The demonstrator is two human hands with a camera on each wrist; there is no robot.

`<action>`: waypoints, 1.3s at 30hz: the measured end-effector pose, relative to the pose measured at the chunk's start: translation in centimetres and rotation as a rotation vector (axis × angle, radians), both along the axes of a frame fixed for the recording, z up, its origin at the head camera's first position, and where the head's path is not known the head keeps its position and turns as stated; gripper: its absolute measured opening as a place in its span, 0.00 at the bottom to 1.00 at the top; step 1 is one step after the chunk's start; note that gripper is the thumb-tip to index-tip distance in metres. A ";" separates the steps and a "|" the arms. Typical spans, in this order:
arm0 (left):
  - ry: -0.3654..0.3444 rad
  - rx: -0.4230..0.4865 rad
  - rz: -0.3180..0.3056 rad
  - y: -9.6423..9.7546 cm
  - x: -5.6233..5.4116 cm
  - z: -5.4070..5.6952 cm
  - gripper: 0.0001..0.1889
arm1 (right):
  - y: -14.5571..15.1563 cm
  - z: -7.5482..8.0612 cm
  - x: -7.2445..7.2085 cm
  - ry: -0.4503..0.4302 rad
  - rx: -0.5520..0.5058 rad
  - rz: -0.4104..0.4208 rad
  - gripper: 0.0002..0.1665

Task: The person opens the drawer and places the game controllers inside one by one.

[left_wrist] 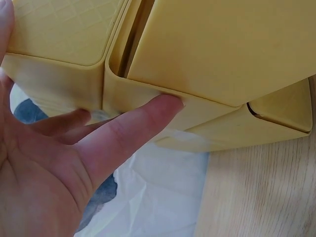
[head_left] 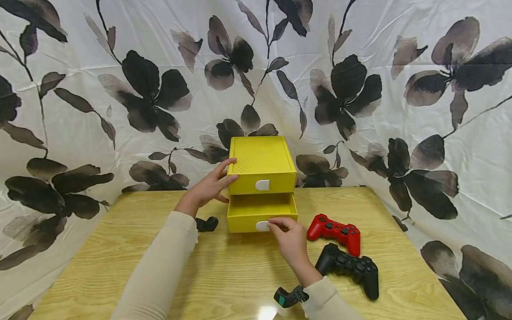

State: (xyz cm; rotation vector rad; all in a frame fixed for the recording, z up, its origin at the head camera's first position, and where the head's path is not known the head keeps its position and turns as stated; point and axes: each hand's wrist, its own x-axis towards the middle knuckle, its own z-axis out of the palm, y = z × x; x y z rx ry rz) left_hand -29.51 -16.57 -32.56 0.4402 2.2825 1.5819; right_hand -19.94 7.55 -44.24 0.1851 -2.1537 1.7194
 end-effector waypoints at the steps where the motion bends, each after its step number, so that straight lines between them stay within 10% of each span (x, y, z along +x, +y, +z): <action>1: -0.001 -0.002 0.000 0.0 0.0 0.0 0.34 | 0.0 0.0 0.1 0.004 0.002 -0.001 0.04; 14: 0.032 -0.017 0.015 -0.5 -1.6 -2.0 0.34 | 0.1 -0.1 1.5 0.026 0.000 -0.008 0.04; 39: -0.012 -0.007 0.021 0.3 0.4 0.2 0.34 | 0.8 -0.7 3.2 0.053 0.025 0.029 0.05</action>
